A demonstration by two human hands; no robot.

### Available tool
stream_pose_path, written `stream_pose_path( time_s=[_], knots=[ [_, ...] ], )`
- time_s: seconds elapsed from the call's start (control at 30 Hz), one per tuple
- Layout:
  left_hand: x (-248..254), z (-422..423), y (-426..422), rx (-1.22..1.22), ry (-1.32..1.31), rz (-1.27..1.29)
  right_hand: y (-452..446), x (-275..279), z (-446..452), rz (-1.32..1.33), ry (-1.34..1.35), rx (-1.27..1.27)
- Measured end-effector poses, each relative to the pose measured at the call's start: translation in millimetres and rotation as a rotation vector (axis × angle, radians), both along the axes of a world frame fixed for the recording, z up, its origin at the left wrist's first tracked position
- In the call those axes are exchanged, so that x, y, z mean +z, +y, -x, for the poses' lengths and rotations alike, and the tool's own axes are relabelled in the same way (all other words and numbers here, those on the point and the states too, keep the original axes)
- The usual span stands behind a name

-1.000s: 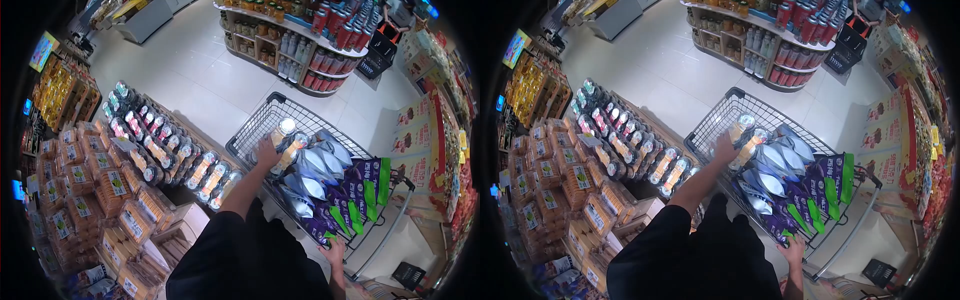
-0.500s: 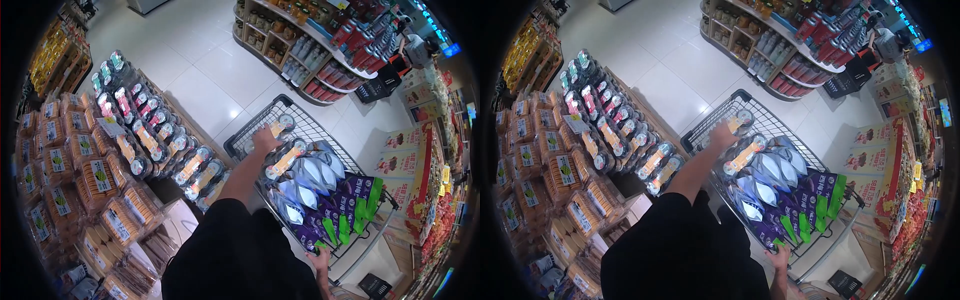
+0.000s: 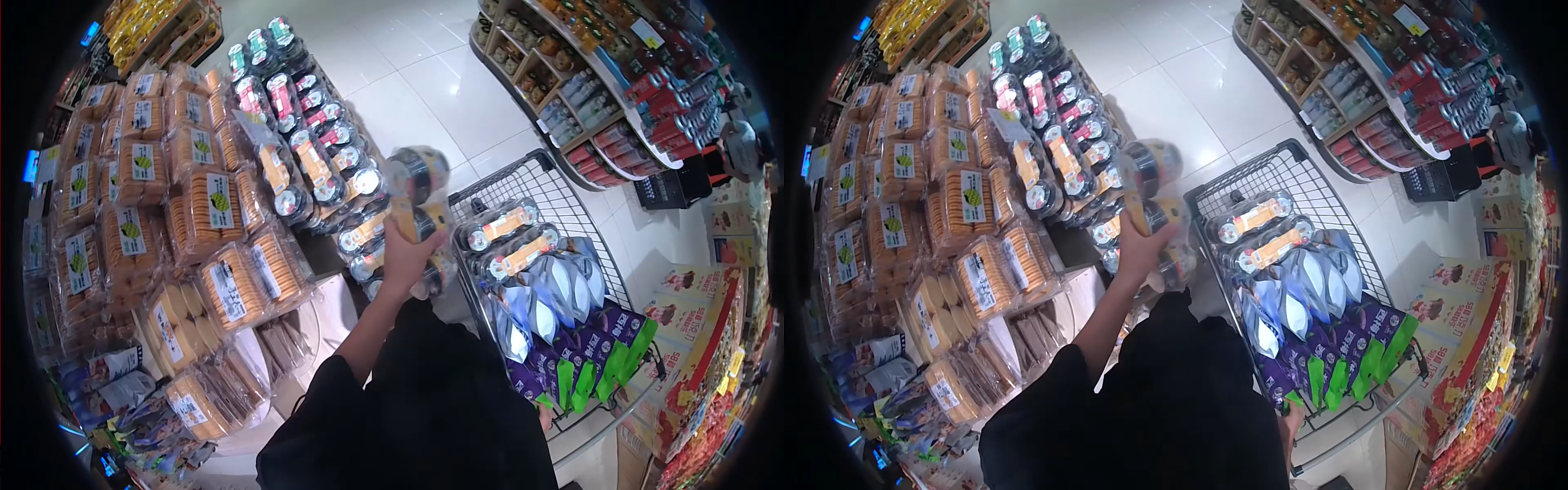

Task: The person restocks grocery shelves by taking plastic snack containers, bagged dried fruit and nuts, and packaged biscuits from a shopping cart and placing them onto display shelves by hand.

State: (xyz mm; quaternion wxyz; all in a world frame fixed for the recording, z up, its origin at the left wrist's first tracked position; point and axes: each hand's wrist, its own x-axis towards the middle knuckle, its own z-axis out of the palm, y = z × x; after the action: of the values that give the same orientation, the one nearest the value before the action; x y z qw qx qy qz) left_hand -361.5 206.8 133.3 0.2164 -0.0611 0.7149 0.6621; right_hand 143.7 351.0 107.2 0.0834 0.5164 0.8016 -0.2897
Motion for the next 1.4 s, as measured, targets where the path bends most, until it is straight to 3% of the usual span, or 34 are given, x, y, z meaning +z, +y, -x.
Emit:
stream_pose_path(
  time_s=[0.1,0.13,0.2,0.27,0.37,0.5,0.67,0.77,0.8,0.83,0.9,0.97,1.03,1.13,1.2,1.23,1.3,1.4],
  knots=[
    [-33,-9,-47,0.214,-0.152,0.017,15,-37,-46,0.123,-0.136,-0.176],
    [-62,-15,-64,0.266,-0.128,0.164,8,-40,-42,-0.078,0.035,0.13],
    [-101,-23,-85,0.315,-0.118,0.316,8,-39,-41,-0.075,0.039,0.12],
    [-126,-24,-96,0.353,-0.307,0.823,6,-27,-29,-0.076,0.039,0.098],
    [-164,-21,-111,0.434,-0.412,0.786,2,1,-2,-0.07,-0.077,0.085],
    [-170,-10,-107,0.387,-0.464,0.746,-6,23,25,-0.039,-0.048,0.078],
    [-178,-8,-95,0.38,-0.501,0.887,-16,34,40,-0.089,-0.019,0.038],
    [-172,-11,-82,0.467,-0.371,1.069,-16,31,37,-0.098,-0.043,0.054],
    [-184,-17,-84,0.448,0.009,1.05,-15,32,38,-0.083,-0.035,0.042],
    [-147,-21,-65,0.401,0.27,0.897,-12,28,34,-0.095,-0.035,0.013],
    [-108,-29,-34,0.094,0.348,0.346,-13,17,18,-0.075,-0.035,0.056],
    [-59,-35,13,-0.443,0.077,0.048,-14,20,19,-0.082,-0.046,0.031],
    [-41,-46,69,-0.771,0.194,0.096,-11,18,21,-0.116,-0.008,0.11],
    [-94,-75,150,-0.856,0.383,0.181,-9,20,27,-0.168,0.015,0.165],
    [-116,-90,188,-0.958,0.471,0.657,-10,21,25,-0.218,0.026,0.222],
    [-124,-89,198,-0.966,0.472,0.648,-11,20,25,-0.209,0.002,0.214],
    [-133,-92,215,-1.091,0.134,0.887,-13,21,24,-0.203,-0.031,0.193],
    [-144,-90,217,-1.081,0.302,0.965,-10,24,24,-0.226,-0.043,0.24]
  ],
)
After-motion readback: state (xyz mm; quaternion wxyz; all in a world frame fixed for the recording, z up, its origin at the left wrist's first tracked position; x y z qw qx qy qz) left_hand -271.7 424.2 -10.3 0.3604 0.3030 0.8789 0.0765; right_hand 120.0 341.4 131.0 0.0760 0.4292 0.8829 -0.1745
